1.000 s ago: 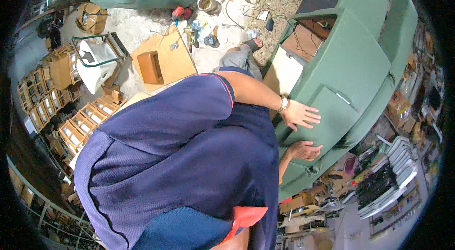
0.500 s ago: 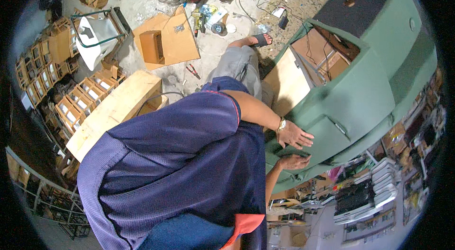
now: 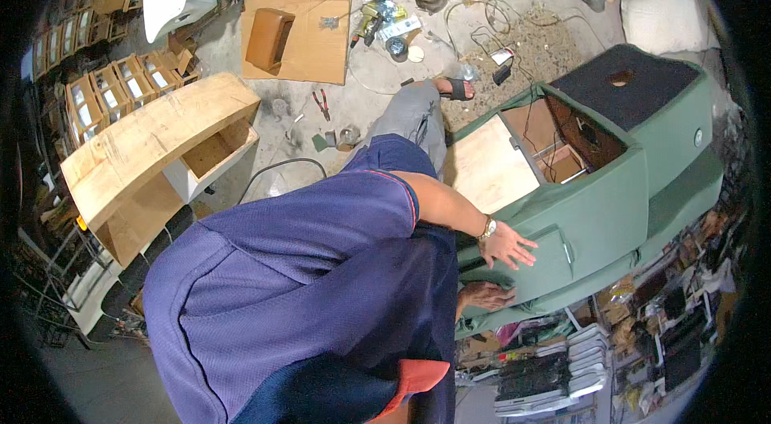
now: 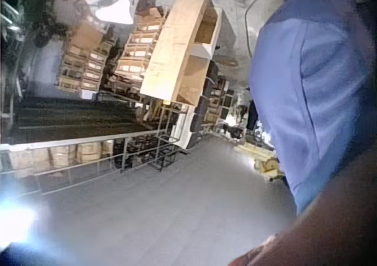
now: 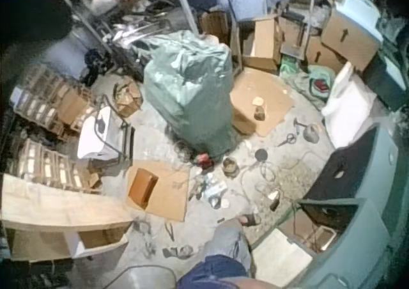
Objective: The person assembles a green upholstered furniture piece by attaching a hinged lid to a storage compartment. They use a cordless drill to drive screws into the hinge, repeatedly opening and closing the lid to check alignment and fit.
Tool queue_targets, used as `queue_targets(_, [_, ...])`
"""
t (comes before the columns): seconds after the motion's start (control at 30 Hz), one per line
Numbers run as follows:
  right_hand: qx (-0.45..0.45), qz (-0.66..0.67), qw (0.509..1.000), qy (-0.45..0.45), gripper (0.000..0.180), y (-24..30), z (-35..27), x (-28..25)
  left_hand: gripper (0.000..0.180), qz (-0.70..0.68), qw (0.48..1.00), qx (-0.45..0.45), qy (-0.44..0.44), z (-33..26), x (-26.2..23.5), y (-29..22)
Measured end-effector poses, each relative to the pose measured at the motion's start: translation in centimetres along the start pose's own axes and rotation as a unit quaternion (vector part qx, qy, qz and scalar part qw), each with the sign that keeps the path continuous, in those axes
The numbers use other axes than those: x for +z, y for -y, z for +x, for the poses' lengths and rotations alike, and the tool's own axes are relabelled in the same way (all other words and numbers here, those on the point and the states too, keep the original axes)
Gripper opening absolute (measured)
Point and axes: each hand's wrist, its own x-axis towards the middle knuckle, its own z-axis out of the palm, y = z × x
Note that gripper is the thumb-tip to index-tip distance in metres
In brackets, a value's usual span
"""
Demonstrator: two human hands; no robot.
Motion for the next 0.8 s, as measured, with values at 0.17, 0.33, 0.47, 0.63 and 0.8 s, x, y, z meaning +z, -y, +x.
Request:
queue_targets(0.17, [-0.011, 0.101, 0.994, -0.028, 0.037, 0.0, 0.0, 0.4, 0.08, -0.006, 0.997, -0.063, -0.047, -3.7, -0.9, -0.2])
queue_targets(0.33, [0.039, 0.114, 0.991, -0.054, 0.033, -0.1, 0.2, 1.6, 0.078, -0.178, 0.959, -0.222, 0.01, -11.9, -4.5, -2.0])
queue_targets(0.47, [0.06, 0.132, 0.987, -0.072, 0.031, -0.2, 0.5, 2.7, 0.062, -0.19, 0.872, -0.439, 0.104, -23.3, -11.3, -4.9])
queue_targets(0.63, [0.104, 0.1, 0.989, -0.038, 0.03, 1.3, 0.4, 1.7, 0.069, -0.099, 0.801, -0.586, -0.072, -36.2, -17.9, -11.7])
queue_targets(0.8, [-0.066, 0.248, 0.95, -0.18, 0.034, 10.9, -4.1, -3.0, 0.069, -0.158, 0.63, -0.759, -0.047, -42.6, -18.7, -18.0])
